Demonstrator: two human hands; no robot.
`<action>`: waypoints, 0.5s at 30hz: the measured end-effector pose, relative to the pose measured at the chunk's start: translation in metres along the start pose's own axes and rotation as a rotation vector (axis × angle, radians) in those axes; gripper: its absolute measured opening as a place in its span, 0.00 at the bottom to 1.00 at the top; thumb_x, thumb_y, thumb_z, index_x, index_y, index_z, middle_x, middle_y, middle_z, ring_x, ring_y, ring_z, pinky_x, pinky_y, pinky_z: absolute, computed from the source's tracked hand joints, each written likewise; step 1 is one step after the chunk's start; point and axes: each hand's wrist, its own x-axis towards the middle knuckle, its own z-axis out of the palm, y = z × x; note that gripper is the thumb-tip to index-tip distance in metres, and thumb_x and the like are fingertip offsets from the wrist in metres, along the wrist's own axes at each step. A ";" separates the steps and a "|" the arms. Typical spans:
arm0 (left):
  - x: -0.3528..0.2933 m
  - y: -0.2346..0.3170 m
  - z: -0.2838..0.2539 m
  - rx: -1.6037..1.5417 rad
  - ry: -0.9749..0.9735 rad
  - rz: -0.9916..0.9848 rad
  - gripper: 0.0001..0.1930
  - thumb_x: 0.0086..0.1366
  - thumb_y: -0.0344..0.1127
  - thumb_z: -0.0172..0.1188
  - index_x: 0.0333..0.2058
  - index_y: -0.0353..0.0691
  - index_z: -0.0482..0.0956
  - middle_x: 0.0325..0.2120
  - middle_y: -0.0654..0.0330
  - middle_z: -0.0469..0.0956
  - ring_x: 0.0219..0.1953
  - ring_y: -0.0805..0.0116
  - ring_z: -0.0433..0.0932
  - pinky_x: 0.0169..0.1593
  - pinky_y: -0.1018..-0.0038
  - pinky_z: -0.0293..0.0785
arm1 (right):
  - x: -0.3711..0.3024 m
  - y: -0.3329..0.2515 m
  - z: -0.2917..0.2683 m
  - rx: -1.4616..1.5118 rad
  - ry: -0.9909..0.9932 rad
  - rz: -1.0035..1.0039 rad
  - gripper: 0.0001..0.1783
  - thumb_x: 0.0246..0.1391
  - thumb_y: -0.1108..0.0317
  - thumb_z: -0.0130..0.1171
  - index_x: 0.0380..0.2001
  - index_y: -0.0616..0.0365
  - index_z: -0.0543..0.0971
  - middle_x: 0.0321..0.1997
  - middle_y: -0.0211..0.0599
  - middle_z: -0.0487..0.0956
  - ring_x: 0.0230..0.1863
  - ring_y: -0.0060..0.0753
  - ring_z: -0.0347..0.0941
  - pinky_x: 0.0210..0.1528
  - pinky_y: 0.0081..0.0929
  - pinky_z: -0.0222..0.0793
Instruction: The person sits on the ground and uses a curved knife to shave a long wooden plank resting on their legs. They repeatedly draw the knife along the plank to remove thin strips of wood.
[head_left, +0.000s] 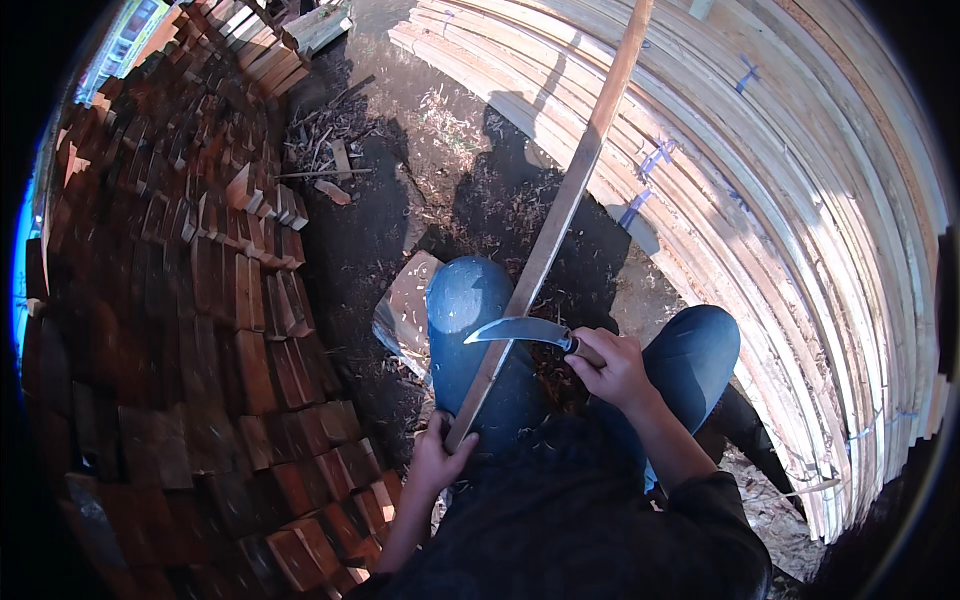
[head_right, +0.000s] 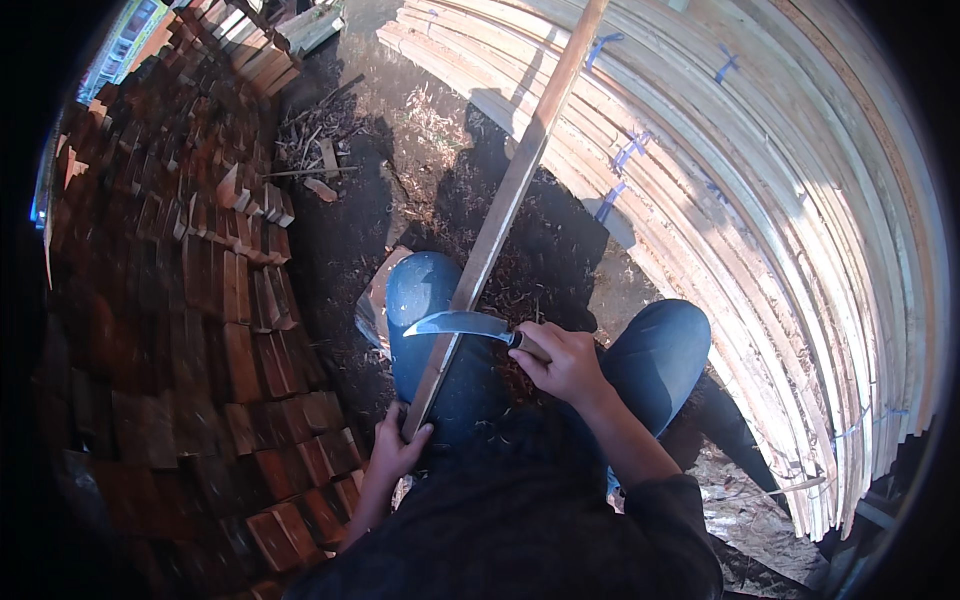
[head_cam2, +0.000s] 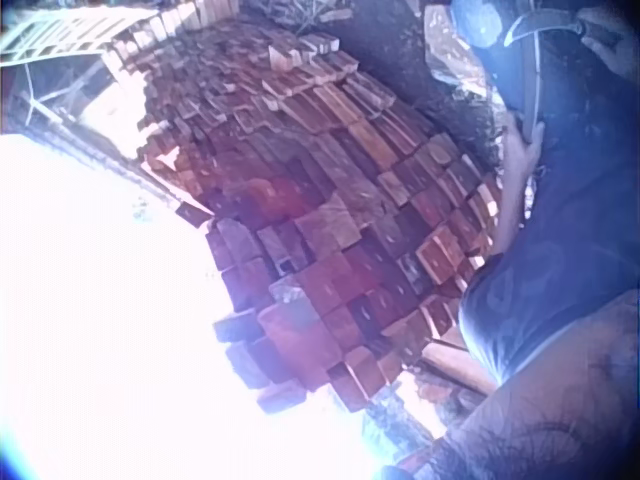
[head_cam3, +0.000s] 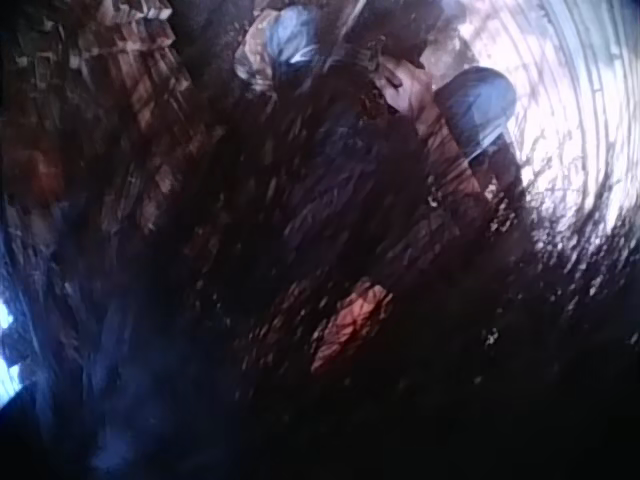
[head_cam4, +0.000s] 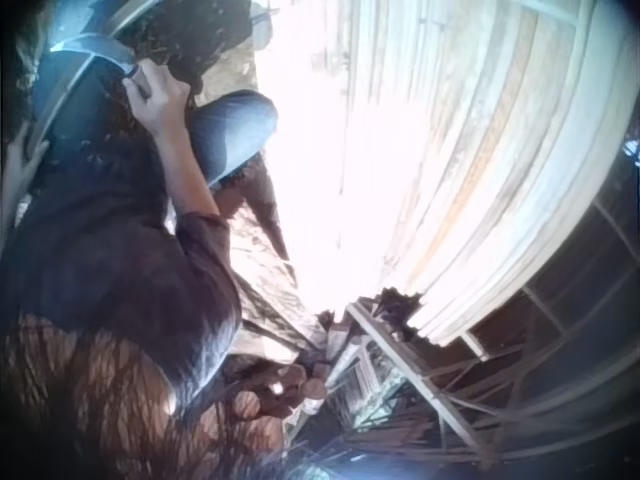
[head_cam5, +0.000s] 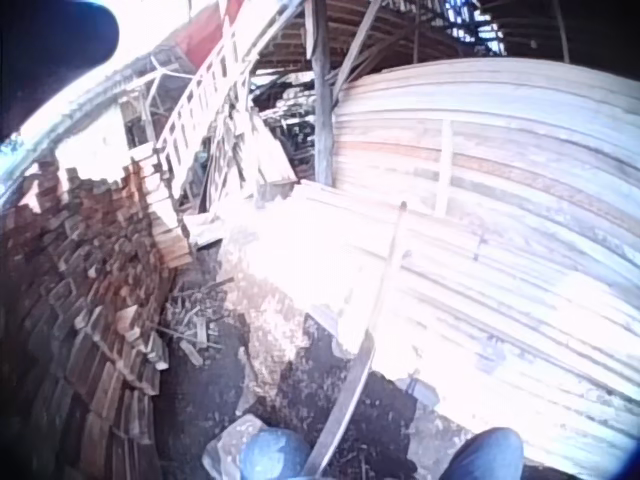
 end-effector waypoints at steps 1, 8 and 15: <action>0.000 -0.003 0.002 -0.003 0.016 0.006 0.17 0.54 0.39 0.64 0.33 0.36 0.66 0.18 0.49 0.74 0.23 0.53 0.79 0.28 0.65 0.72 | 0.001 0.004 -0.001 -0.015 0.021 -0.010 0.17 0.41 0.66 0.69 0.37 0.57 0.77 0.24 0.36 0.77 0.21 0.36 0.76 0.22 0.27 0.70; 0.009 -0.011 0.007 -0.016 0.031 0.020 0.16 0.54 0.39 0.66 0.30 0.37 0.67 0.18 0.52 0.75 0.22 0.61 0.79 0.27 0.70 0.71 | 0.001 0.001 -0.001 -0.105 -0.118 -0.100 0.19 0.40 0.63 0.70 0.37 0.54 0.77 0.19 0.32 0.72 0.17 0.34 0.72 0.18 0.28 0.68; 0.011 -0.008 0.003 0.000 0.014 0.012 0.17 0.55 0.40 0.65 0.31 0.36 0.67 0.18 0.51 0.74 0.23 0.54 0.80 0.28 0.68 0.72 | 0.018 0.032 -0.030 -0.031 0.300 0.271 0.15 0.46 0.70 0.67 0.38 0.64 0.78 0.29 0.47 0.80 0.28 0.40 0.80 0.29 0.28 0.75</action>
